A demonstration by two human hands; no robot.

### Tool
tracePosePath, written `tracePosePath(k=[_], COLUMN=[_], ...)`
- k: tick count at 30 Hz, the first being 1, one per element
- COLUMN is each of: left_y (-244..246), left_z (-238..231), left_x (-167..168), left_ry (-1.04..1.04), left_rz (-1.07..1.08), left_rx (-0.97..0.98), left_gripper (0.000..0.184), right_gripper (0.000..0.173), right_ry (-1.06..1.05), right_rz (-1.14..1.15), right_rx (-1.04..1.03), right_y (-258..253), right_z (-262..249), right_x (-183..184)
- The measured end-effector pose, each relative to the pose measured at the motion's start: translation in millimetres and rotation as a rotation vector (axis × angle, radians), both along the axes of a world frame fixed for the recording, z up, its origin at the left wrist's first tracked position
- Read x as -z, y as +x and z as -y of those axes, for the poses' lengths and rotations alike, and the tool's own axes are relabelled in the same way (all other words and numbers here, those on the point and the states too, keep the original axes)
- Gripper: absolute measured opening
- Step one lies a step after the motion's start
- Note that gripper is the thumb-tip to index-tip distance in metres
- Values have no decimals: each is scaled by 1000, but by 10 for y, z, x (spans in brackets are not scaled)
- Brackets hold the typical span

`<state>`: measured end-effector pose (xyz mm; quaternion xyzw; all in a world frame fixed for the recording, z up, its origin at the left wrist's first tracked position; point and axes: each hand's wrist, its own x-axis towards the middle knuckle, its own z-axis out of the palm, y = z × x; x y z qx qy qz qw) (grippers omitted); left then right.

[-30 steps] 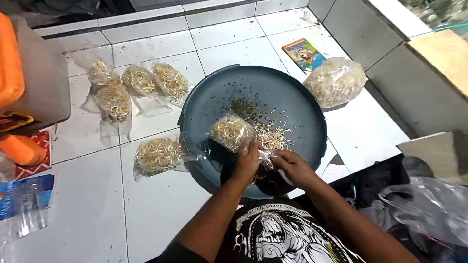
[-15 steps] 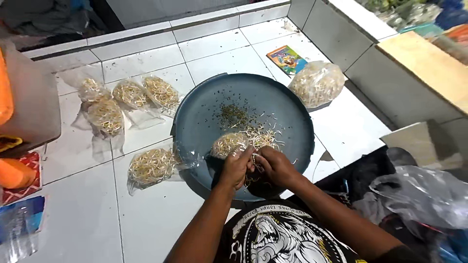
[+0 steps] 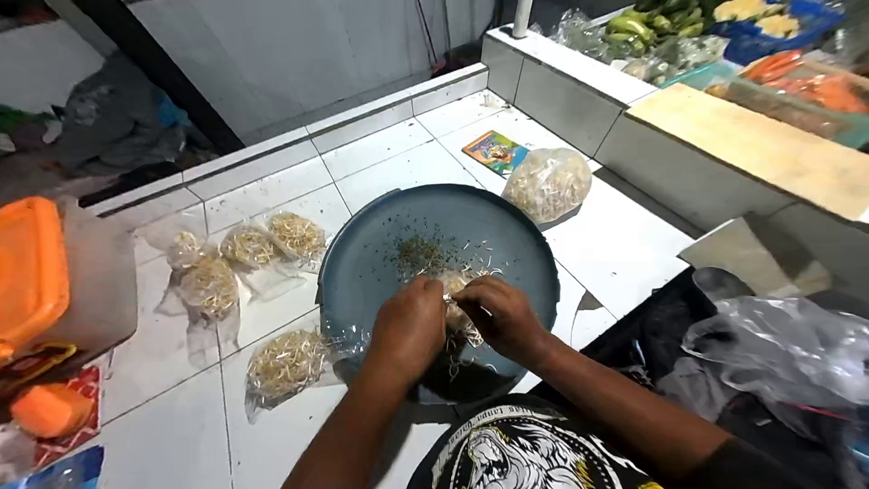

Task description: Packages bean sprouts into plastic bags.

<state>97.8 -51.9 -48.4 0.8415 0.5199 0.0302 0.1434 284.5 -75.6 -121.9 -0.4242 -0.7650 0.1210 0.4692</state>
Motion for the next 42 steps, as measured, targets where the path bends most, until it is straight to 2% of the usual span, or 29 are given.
tracePosePath(k=[2, 4, 7, 10, 14, 17, 19, 21, 25, 28, 31, 37, 39, 42], left_y=[97, 143, 185, 226, 202, 95, 59, 67, 138, 263, 320, 314, 308, 250], left_z=[86, 115, 124, 142, 114, 51, 49, 83, 225, 309, 322, 255, 267, 251], left_x=[53, 193, 402, 513, 572, 640, 705, 788, 936, 898, 874, 991, 1012, 1033], left_ry=[197, 332, 383, 327, 64, -110, -106, -33, -70, -108, -76, 103, 158, 273], left_rz=[-14, 62, 208, 315, 524, 627, 596, 615, 973, 1104, 1098, 1006, 947, 781], left_rx=[-1, 81, 221, 217, 101, 87, 117, 101, -110, -258, -337, -259, -221, -213], left_gripper=[19, 16, 15, 16, 16, 23, 25, 24, 26, 37, 41, 33, 23, 17], right_gripper=[17, 21, 23, 21, 16, 39, 45, 41, 38, 38, 28, 19, 19, 25], right_ry=[-33, -172, -390, -423, -233, -162, -149, -106, -69, -101, -245, -530, -588, -551], right_rz=[-34, -149, -253, -252, -81, 67, 89, 71, 66, 53, -65, -448, -459, -295], right_rx=[5, -7, 44, 165, 133, 31, 25, 49, 100, 114, 25, -309, -375, -264], right_y=[28, 74, 101, 74, 107, 144, 153, 142, 81, 82, 89, 127, 172, 183], right_z=[-34, -32, 7, 35, 116, 213, 226, 202, 146, 128, 52, -260, -300, -273], right_x=[-39, -78, -115, -102, -34, -51, 6, 92, 134, 119, 108, 261, 222, 179])
